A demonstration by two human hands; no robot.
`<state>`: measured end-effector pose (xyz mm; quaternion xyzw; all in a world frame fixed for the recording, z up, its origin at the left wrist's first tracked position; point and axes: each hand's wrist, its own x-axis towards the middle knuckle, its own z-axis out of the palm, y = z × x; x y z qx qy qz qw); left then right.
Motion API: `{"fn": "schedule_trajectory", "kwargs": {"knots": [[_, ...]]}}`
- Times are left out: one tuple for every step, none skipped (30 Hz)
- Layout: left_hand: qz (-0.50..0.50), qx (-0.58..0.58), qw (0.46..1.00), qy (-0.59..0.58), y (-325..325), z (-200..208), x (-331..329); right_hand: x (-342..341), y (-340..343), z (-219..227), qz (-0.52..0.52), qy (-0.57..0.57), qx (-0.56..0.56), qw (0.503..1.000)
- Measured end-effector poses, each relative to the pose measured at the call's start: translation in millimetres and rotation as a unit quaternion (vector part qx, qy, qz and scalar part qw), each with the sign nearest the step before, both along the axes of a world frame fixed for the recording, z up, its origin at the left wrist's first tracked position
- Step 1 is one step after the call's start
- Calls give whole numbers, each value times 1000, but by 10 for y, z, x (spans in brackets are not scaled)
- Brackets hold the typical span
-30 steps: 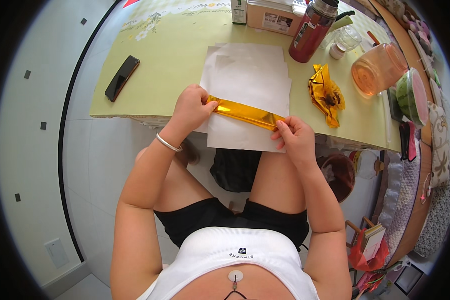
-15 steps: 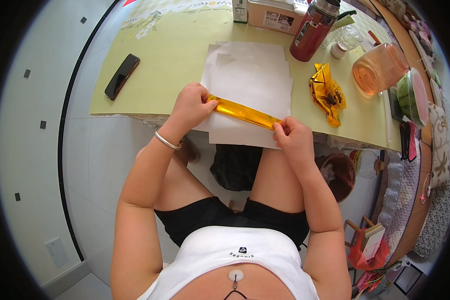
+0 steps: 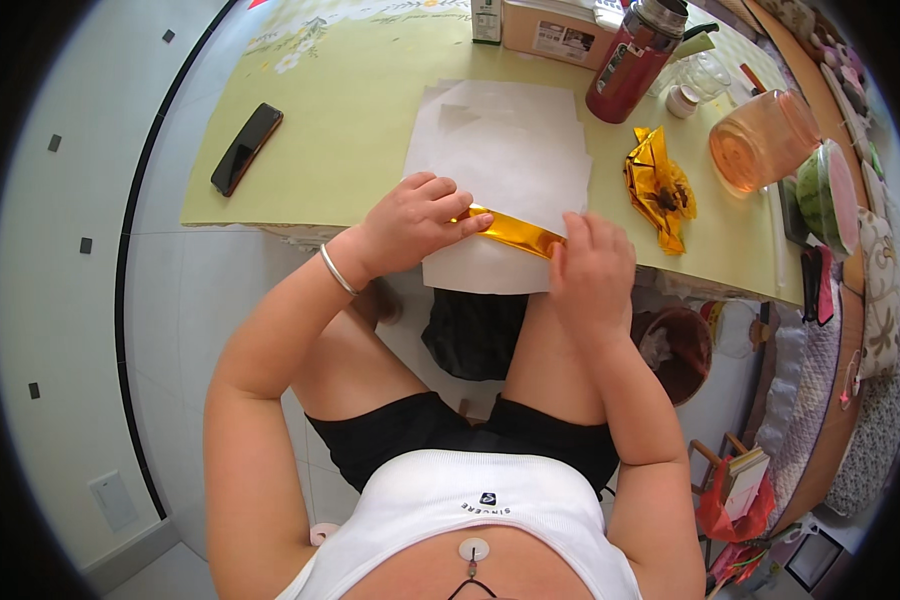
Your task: The person sits on the floor and folds a sheet of gold-colored paper into a smaller rectangular shape using both hands. They repeatedly fold the paper in half, smooth the creases, and adjust the edges to create a neat, compact packet.
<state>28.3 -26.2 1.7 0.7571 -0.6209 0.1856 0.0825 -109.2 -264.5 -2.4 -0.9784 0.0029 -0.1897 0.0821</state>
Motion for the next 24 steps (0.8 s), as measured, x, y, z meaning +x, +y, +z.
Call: {"fn": "schedule_trajectory", "kwargs": {"knots": [[2, 8, 1000, 1, 2, 0, 0, 4, 35, -22, 37, -43, -62, 996], [5, 6, 1000, -1, 2, 3, -3, 17, 134, -41, 88, -17, -54, 995], [6, 4, 1000, -3, -8, 6, -3, 30, 275, -57, 135, 9, -46, 990], [7, 3, 1000, -5, -11, 16, -5, 29, 351, -79, 183, 35, -39, 982], [13, 12, 1000, -4, -1, 37, -4, 13, 356, -129, 181, 66, -37, 981], [21, 22, 1000, -2, 39, 58, -2, 9, 372, -183, 181, 97, -34, 978], [29, 32, 999, 1, 87, 72, 3, 6, 379, -221, 182, 129, -32, 974], [43, 30, 999, -12, 145, 74, 20, -1, 334, -233, 182, 128, -24, 975], [60, 30, 997, -23, 254, 58, 28, -14, 268, -251, 186, 128, -16, 974], [73, 30, 996, -35, 350, 49, 55, -17, 218, -258, 186, 127, -7, 974], [111, 59, 992, -18, 493, 4, 43, -12, 210, -256, 191, 126, -1, 974], [134, 51, 989, -23, 506, 23, 19, -14, 202, -247, 193, 124, 5, 973], [156, 43, 986, -27, 510, 54, -4, -16, 195, -239, 194, 123, 11, 973], [178, 35, 983, -32, 510, 71, -38, -19, 187, -236, 196, 122, 17, 973], [162, 32, 986, 4, 423, 76, -161, -18, 202, -232, 195, 113, 14, 974], [145, 27, 988, 39, 255, 60, -291, -7, 210, -237, 193, 104, 10, 976], [115, 35, 989, 90, 106, 12, -379, 3, 205, -244, 191, 95, 4, 977], [85, 43, 985, 141, 0, -57, -448, 12, 171, -262, 200, 79, -9, 977], [113, 57, 982, 142, -30, -126, -479, 31, 115, -287, 208, 61, -21, 976], [141, 51, 979, 140, -2, -150, -507, 35, 60, -296, 217, 44, -34, 975], [166, 48, 975, 138, 57, -159, -516, 24, 19, -263, 215, 46, -57, 974], [191, 45, 971, 136, 123, -169, -524, 6, -22, -193, 212, 48, -80, 973], [201, 39, 970, 135, 207, -192, -538, -6, -66, -162, 210, 50, -104, 971], [209, 32, 968, 133, 286, -181, -551, -14, -130, -171, 206, 35, -112, 971]]}}
